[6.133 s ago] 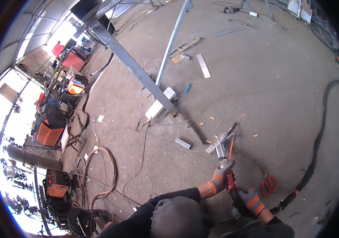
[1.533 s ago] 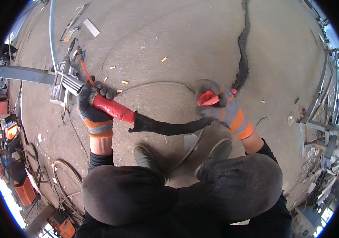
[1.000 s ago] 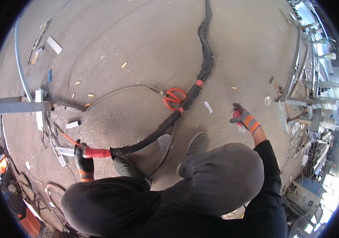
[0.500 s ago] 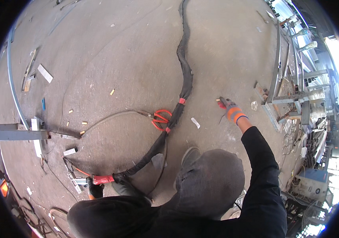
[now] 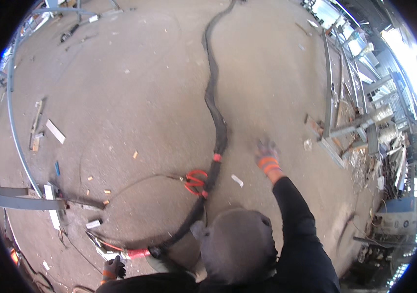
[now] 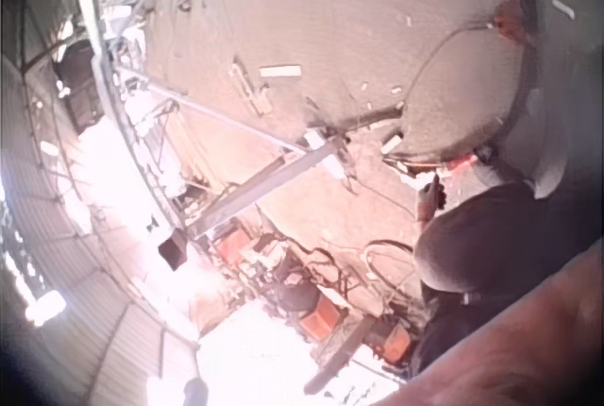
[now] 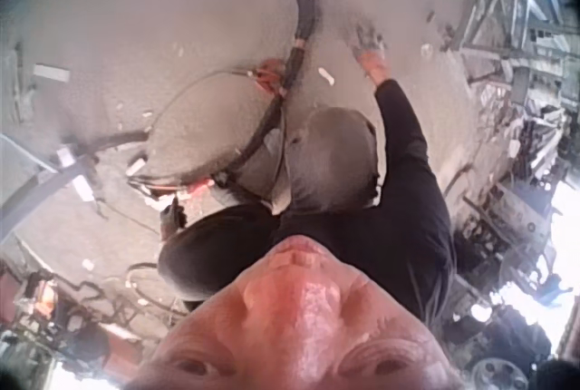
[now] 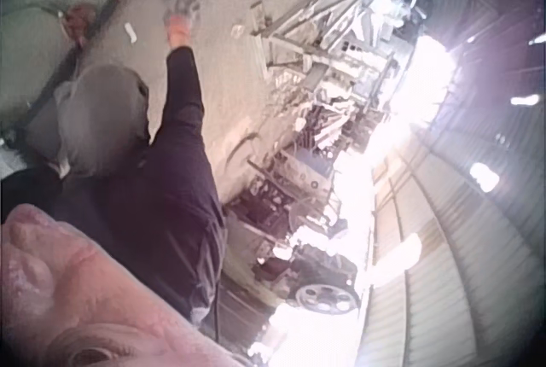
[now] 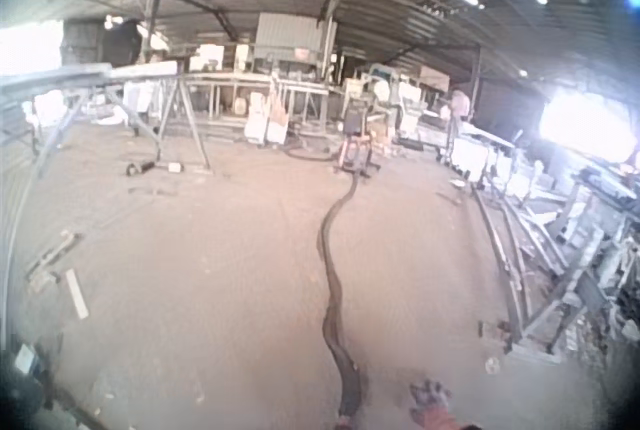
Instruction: The person uses scissors to cut and remove the red and black insulation from a thick cable in a workshop. They hold the cable with one hand and cut the insulation with the other, then peel away the cut sections.
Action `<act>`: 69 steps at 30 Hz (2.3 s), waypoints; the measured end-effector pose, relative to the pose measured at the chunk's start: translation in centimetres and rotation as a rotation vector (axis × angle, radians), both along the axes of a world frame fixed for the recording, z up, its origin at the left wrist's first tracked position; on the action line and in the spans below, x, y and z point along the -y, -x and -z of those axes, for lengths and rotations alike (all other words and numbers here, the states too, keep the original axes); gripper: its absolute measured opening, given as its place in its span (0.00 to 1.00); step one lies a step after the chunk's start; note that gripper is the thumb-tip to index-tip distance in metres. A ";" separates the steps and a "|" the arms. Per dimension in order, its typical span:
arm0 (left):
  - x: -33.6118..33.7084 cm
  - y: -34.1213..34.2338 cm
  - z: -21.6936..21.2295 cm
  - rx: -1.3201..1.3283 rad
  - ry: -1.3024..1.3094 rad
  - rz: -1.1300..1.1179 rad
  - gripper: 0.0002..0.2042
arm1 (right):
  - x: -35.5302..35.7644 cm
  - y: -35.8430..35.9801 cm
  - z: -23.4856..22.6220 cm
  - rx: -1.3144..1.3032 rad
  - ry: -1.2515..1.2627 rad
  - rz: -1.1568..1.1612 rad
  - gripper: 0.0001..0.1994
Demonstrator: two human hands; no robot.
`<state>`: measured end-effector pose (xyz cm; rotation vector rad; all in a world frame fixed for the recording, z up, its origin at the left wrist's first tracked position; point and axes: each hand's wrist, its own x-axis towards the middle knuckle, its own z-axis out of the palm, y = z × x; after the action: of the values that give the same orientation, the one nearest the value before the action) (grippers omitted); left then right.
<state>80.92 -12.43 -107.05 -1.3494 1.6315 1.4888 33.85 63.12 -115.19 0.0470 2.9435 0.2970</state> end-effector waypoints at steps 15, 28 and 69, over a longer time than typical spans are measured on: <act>-27.9 36.4 -4.6 -0.264 0.023 1.911 0.36 | 28.1 -1.2 -3.7 0.386 0.350 -0.746 0.37; -27.0 29.4 -12.0 -0.382 -0.188 1.845 0.38 | 28.3 -1.4 -3.1 0.405 0.527 -0.918 0.24; -43.2 44.4 0.4 -0.402 -0.624 0.564 0.16 | 11.1 -20.5 -16.7 0.301 2.127 0.924 0.26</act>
<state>36.56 30.78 -107.41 -0.2336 1.4106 1.7473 54.31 51.98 -98.46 0.7770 1.2682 -2.2937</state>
